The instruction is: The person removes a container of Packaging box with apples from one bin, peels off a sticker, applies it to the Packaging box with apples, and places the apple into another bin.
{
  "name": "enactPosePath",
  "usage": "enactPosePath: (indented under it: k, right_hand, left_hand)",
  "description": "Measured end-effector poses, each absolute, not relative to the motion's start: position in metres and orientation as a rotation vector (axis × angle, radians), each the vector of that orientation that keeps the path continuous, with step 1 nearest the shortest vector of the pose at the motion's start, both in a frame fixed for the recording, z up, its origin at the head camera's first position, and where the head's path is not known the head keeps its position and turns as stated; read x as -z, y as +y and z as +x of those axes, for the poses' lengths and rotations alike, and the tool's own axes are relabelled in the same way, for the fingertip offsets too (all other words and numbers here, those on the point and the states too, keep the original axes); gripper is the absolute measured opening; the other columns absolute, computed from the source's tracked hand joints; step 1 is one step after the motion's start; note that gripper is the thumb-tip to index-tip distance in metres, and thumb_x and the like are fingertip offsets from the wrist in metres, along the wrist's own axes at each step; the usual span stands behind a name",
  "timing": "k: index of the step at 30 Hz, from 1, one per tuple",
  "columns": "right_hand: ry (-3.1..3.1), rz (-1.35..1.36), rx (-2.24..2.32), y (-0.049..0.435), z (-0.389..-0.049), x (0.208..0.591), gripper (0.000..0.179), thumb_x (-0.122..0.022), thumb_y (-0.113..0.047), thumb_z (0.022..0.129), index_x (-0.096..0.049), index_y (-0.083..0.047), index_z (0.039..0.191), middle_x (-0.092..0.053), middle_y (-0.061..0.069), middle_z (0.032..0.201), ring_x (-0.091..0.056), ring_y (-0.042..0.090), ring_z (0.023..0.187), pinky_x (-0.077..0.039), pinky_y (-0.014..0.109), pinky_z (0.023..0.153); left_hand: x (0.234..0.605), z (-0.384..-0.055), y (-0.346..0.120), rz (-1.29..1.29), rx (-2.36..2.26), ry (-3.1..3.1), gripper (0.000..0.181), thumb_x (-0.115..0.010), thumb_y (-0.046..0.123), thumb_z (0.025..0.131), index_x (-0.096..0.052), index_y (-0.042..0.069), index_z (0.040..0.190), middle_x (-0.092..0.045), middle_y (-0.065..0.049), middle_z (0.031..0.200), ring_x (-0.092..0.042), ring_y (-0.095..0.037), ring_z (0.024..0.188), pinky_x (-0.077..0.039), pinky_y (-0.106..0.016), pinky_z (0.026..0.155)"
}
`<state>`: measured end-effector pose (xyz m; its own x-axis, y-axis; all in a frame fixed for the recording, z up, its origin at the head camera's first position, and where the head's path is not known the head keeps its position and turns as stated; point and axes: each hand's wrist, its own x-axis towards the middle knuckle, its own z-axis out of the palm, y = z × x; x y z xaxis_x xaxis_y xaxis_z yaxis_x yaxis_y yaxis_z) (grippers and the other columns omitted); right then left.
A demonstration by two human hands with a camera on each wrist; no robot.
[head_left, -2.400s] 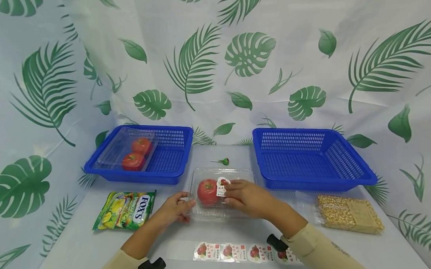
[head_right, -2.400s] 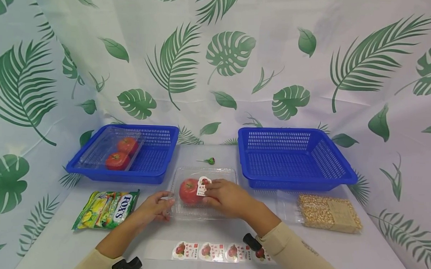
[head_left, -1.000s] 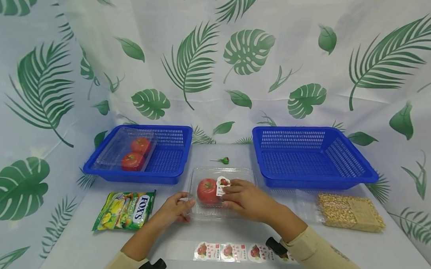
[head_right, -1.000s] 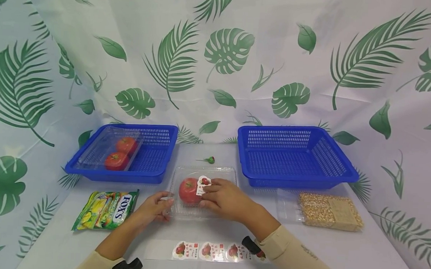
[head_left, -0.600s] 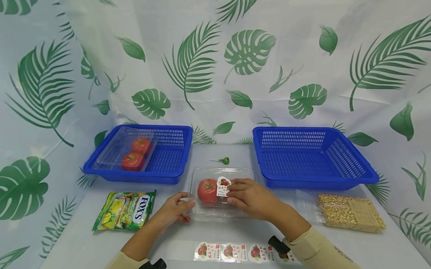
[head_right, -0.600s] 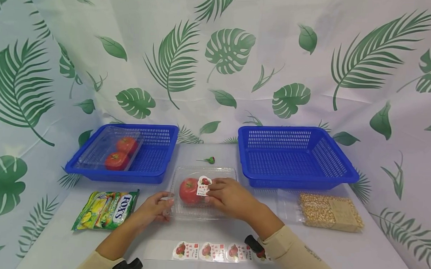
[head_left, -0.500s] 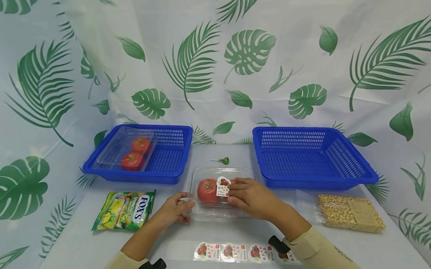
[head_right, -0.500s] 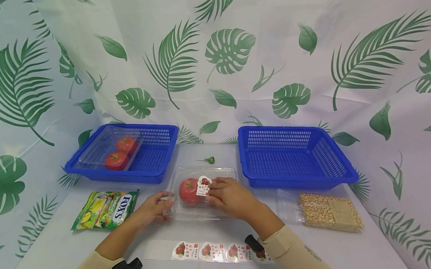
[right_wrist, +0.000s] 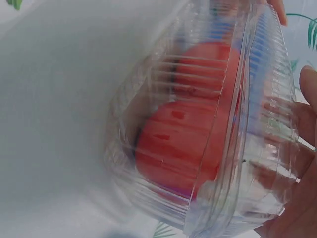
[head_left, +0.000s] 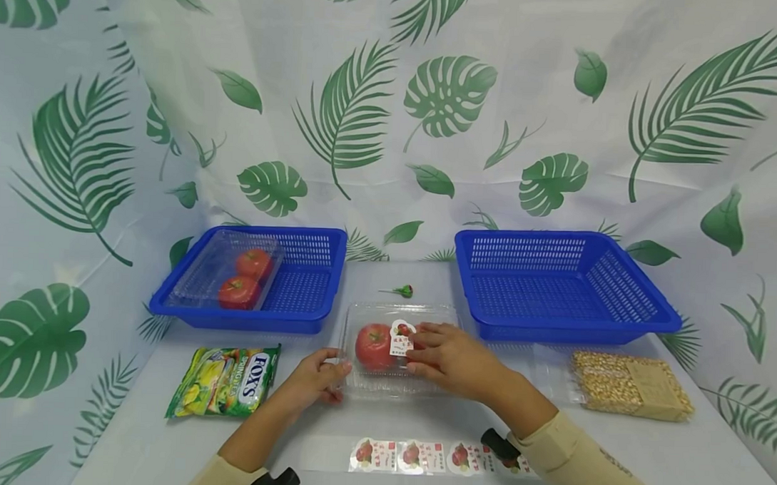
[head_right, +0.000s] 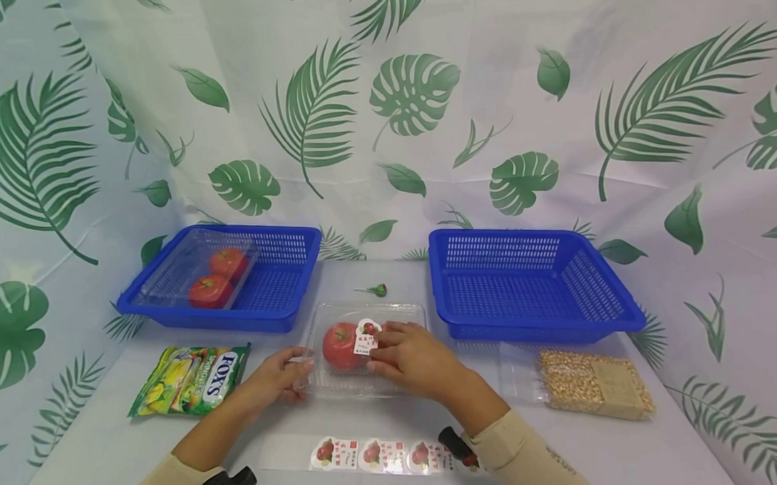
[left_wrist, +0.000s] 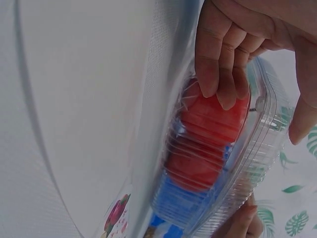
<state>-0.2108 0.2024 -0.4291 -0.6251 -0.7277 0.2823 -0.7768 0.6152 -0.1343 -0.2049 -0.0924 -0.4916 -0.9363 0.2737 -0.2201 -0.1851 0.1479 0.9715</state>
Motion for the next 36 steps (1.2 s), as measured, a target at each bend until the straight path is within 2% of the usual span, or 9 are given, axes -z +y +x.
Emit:
enactPosePath:
  k: [5,11,15,18,24,30,36]
  right_hand:
    - [-2.569,1.283,-0.374,0.198,-0.210,0.429,0.038,-0.055,-0.043,0.098,-0.075,-0.012,0.111,-0.066,0.007,0.122,-0.050,0.033,0.126,-0.036,0.049,0.106]
    - [-2.566,1.304,-0.365,0.188,-0.211,0.430,0.037,-0.055,-0.040,0.099,-0.073,-0.013,0.116,-0.066,0.006,0.123,-0.051,0.032,0.126,-0.035,0.048,0.107]
    - [-2.664,1.257,-0.370,0.180,-0.212,0.428,0.040,-0.052,-0.041,0.100,-0.069,-0.014,0.123,-0.061,0.006,0.131,-0.044,0.035,0.131,-0.030,0.057,0.108]
    - [-2.765,1.182,-0.335,0.176,-0.213,0.427,0.047,-0.045,-0.048,0.101,-0.064,-0.016,0.130,-0.056,0.004,0.138,-0.037,0.034,0.136,-0.025,0.061,0.109]
    - [-2.857,1.086,-0.264,0.174,-0.216,0.428,0.058,-0.038,-0.056,0.100,-0.054,-0.018,0.141,-0.048,0.001,0.145,-0.030,0.034,0.140,-0.020,0.061,0.110]
    - [-2.895,1.020,-0.277,0.176,-0.218,0.431,0.062,-0.039,-0.056,0.100,-0.052,-0.011,0.141,-0.046,0.003,0.147,-0.028,0.035,0.141,-0.018,0.061,0.111]
    - [-2.865,0.985,-0.317,0.185,-0.216,0.434,0.056,-0.044,-0.050,0.100,-0.055,-0.011,0.139,-0.048,0.006,0.145,-0.031,0.037,0.139,-0.019,0.062,0.110]
  left_hand:
    - [0.488,-0.204,-0.092,0.086,-1.848,2.084,0.054,-0.062,0.026,0.097,-0.042,-0.004,0.137,-0.062,-0.015,0.096,-0.065,-0.025,0.069,-0.058,-0.041,0.067]
    - [0.487,-0.204,-0.093,0.076,-1.838,2.084,0.056,-0.062,0.028,0.097,-0.041,-0.004,0.137,-0.062,-0.016,0.096,-0.065,-0.025,0.069,-0.057,-0.040,0.067]
    - [0.488,-0.204,-0.093,0.084,-1.845,2.076,0.055,-0.062,0.028,0.097,-0.041,-0.004,0.137,-0.062,-0.017,0.097,-0.064,-0.025,0.069,-0.057,-0.040,0.067]
    - [0.488,-0.204,-0.092,0.083,-1.845,2.076,0.055,-0.062,0.028,0.097,-0.042,-0.004,0.137,-0.062,-0.016,0.097,-0.065,-0.025,0.069,-0.057,-0.040,0.067]
    - [0.489,-0.204,-0.093,0.083,-1.819,2.089,0.060,-0.064,0.033,0.096,-0.041,-0.003,0.137,-0.062,-0.015,0.097,-0.065,-0.024,0.071,-0.057,-0.038,0.068]
    - [0.490,-0.205,-0.093,0.090,-1.823,2.082,0.060,-0.065,0.033,0.095,-0.042,-0.004,0.137,-0.061,-0.016,0.097,-0.065,-0.025,0.071,-0.057,-0.038,0.068]
    - [0.489,-0.208,-0.095,0.084,-1.805,2.093,0.057,-0.063,0.032,0.096,-0.043,-0.003,0.137,-0.060,-0.017,0.098,-0.066,-0.026,0.073,-0.057,-0.038,0.069]
